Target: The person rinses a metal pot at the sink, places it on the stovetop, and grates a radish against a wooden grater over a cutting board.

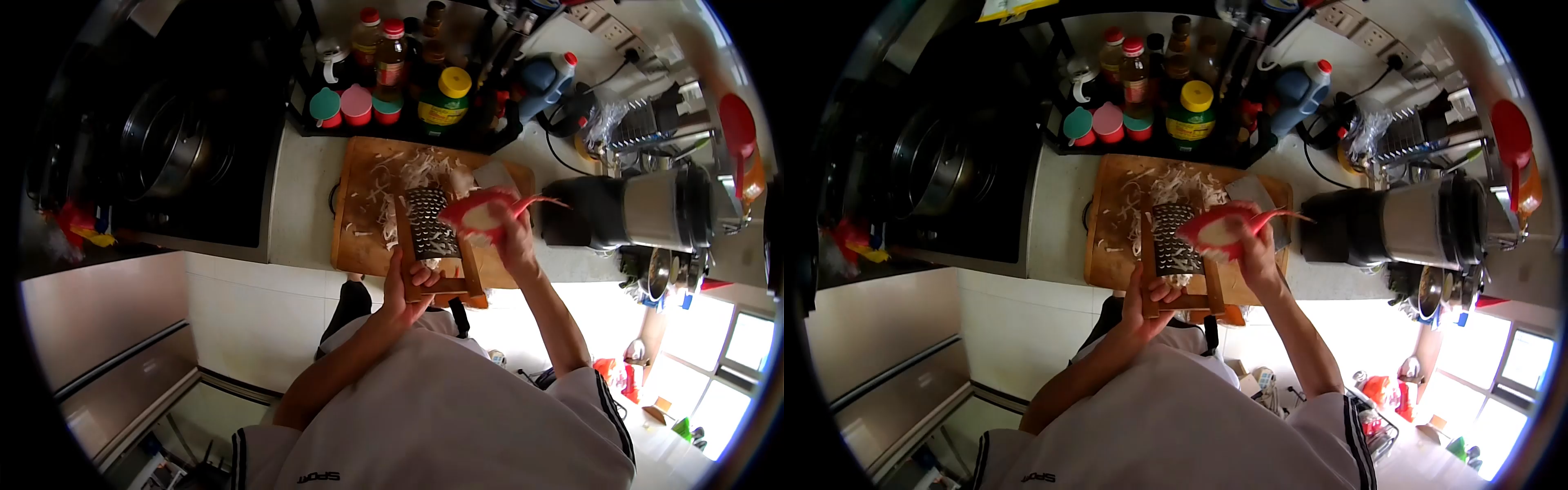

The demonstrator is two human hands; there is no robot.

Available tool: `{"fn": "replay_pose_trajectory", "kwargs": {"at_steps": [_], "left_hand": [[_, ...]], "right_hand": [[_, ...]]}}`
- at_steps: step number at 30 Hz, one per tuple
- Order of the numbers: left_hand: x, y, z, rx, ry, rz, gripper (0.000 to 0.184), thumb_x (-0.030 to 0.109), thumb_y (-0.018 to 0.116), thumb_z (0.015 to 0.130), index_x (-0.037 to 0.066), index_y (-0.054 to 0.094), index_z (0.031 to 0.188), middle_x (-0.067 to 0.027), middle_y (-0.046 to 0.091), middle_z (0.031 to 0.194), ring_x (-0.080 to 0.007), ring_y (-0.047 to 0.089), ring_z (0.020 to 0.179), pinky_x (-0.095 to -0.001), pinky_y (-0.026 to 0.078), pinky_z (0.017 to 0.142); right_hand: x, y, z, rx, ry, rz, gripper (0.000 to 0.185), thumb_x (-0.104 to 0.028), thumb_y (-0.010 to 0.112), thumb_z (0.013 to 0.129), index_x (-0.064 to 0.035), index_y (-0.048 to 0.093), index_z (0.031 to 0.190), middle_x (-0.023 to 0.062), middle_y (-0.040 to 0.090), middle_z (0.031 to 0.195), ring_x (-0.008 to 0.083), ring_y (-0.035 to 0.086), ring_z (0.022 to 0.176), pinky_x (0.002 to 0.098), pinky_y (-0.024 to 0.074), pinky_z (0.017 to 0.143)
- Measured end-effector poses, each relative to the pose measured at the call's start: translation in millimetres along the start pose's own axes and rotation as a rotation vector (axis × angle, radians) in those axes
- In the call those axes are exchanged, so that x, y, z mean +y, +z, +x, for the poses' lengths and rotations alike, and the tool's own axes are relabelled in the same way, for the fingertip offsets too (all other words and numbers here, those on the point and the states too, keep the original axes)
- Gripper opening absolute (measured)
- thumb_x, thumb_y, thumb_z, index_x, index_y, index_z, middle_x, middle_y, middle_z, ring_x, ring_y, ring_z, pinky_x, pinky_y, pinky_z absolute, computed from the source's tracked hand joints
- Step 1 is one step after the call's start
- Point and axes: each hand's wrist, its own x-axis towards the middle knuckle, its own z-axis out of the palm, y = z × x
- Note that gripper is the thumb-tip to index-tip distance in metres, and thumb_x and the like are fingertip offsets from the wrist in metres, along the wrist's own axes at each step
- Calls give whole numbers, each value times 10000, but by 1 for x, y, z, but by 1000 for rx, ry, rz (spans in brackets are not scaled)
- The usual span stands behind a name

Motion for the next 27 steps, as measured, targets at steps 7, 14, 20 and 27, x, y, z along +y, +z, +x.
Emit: {"fn": "replay_pose_trajectory", "kwargs": {"at_steps": [7, 14, 20, 27], "left_hand": [[2, 8, 4, 109, -13, -126, 530, 532, 361, 954, 138, 345, 601, -10, 340, 488, -171, 332, 513, -349, 413, 813], [9, 10, 4, 133, -19, -127, 554, 551, 386, 937, 117, 339, 596, -26, 320, 482, -195, 352, 527, -361, 419, 847], [20, 9, 8, 137, -45, -146, 569, 561, 401, 930, 120, 361, 573, -19, 316, 489, -188, 359, 537, -371, 417, 872], [17, 8, 9, 220, -57, -142, 536, 547, 419, 929, 119, 367, 610, -11, 299, 497, -182, 350, 526, -369, 428, 857]], "right_hand": [[8, 57, 33, -168, -262, -842, 309, -192, 665, 768, -44, 604, 1031, 146, 644, 908, 272, 636, 874, 373, 500, 763], [83, 54, 149, -79, -266, -1144, 269, -178, 665, 766, -44, 633, 997, 150, 660, 866, 250, 653, 768, 337, 512, 692], [33, 37, 119, 9, 71, -598, 187, -114, 617, 856, -16, 613, 1014, 75, 661, 911, 148, 631, 787, 263, 518, 673], [11, 72, 41, -309, -291, -943, 230, -70, 589, 806, -32, 606, 1033, 114, 624, 1039, 231, 601, 959, 349, 477, 825]]}}
